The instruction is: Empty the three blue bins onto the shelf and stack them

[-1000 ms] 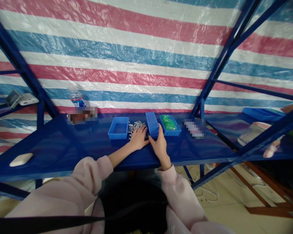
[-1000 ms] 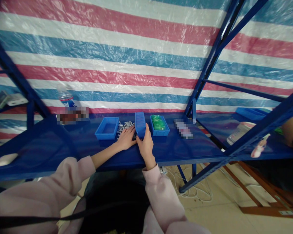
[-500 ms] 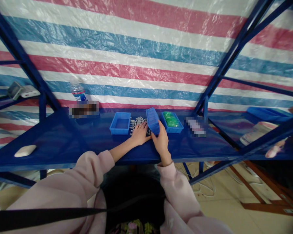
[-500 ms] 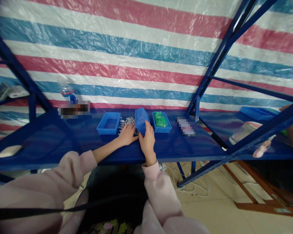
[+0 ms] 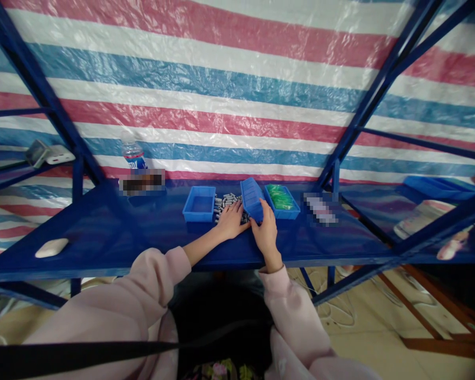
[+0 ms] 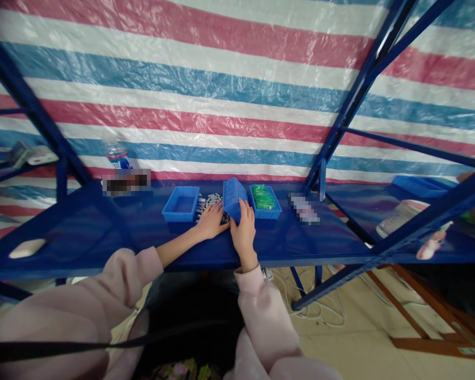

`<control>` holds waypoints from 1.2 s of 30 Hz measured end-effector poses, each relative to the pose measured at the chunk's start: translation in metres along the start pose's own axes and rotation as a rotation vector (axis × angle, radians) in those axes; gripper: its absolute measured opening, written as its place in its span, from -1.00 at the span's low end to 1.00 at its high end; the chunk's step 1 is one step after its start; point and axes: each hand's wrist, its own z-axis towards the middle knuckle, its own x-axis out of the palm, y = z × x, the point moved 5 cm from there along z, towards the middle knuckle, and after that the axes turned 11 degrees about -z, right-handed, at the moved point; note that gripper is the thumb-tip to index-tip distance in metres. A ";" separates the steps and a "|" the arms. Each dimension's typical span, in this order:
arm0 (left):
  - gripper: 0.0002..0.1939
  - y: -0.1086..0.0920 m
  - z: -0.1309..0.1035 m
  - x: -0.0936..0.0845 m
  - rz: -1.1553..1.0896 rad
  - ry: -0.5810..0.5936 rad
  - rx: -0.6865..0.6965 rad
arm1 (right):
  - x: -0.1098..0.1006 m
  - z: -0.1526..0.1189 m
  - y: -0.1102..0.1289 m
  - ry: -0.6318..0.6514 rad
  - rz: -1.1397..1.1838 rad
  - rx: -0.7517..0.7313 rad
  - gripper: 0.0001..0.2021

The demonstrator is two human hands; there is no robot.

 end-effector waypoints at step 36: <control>-0.33 -0.001 -0.002 0.002 -0.015 -0.040 0.022 | -0.015 -0.003 -0.002 -0.186 0.210 0.070 -0.41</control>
